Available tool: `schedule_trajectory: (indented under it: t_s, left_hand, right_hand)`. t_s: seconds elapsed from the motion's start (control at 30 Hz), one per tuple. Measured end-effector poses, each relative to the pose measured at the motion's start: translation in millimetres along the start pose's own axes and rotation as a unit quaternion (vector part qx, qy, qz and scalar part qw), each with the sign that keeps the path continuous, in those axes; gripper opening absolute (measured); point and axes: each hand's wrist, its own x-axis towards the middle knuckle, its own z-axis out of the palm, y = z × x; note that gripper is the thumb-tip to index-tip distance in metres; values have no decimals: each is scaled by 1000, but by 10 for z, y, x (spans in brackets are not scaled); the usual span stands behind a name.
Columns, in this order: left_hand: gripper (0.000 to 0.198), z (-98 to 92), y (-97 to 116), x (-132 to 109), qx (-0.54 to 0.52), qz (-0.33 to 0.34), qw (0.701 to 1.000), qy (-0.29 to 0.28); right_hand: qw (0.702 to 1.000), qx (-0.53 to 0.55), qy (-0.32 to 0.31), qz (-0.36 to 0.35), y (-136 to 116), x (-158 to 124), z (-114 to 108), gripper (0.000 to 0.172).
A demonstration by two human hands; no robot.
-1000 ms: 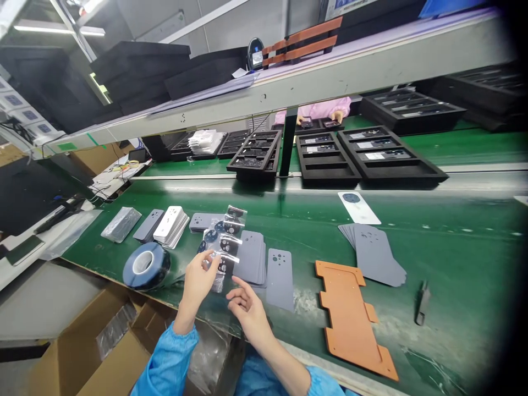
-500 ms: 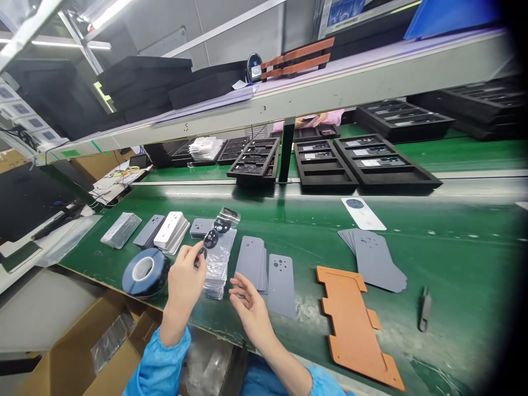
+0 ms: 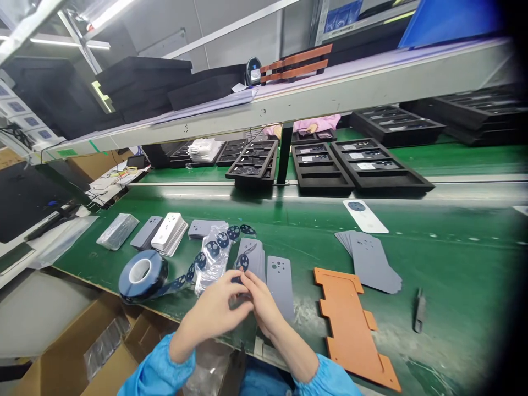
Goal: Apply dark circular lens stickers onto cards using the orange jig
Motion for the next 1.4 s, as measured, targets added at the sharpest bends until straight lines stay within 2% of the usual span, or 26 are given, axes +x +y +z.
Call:
schedule_trajectory:
  t_s: [0.1,0.13,0.17,0.2,0.27,0.33,0.4,0.47,0.63,0.73,0.93,1.13,1.3,1.4]
  left_hand:
    - [25,-239,-307,385,13,-25,979,200]
    - [30,-295,-430,544,31,-39,973,225]
    - [37,-332,-549,701,38,-58,972,225]
    - [38,-352,-657,847,29,-78,977,198]
    - [25,-359,-815,1078,0,-94,983,156]
    - [14,-376,-898,1216,-26,-97,986,130]
    - [17,-470,-944,1287,-57,-112,986,109]
    - [26,-676,-994,1339,-94,-141,982,78]
    - [37,-1380,-1219,1567,-163,-207,964,-34]
    - [40,-1580,-1354,1749,-184,-241,951,-60]
    - [36,-1470,-1465,2025,-228,-270,930,-104]
    - [44,-1414,-1526,2099,-255,-273,917,-138]
    - [47,-1409,-1682,2006,-235,-286,922,-119]
    - [53,-1392,-1805,1928,-208,-282,933,-78]
  right_hand:
    - [1000,-11,-1,-11,30,55,-5,48]
    - [1000,-12,-2,-18,45,66,-1,47]
    - [1000,-12,-5,-26,58,71,5,47]
    - [999,-12,-10,-36,66,69,11,46]
    - [998,-16,-13,-59,67,43,18,47]
    - [996,-24,-11,-80,46,-9,14,48]
    - [995,-32,-8,-99,18,-69,-1,50]
    - [993,-35,0,-113,1,-116,-14,51]
    - [992,-16,36,-121,116,-84,-7,53]
    - [994,-7,47,-103,301,-39,12,57]
    - [998,-16,37,-51,647,-169,38,54]
    - [999,-30,33,-7,747,-244,-12,50]
    - [999,-17,32,-1,775,-190,-96,52]
    - [999,-20,25,-4,780,-187,-107,51]
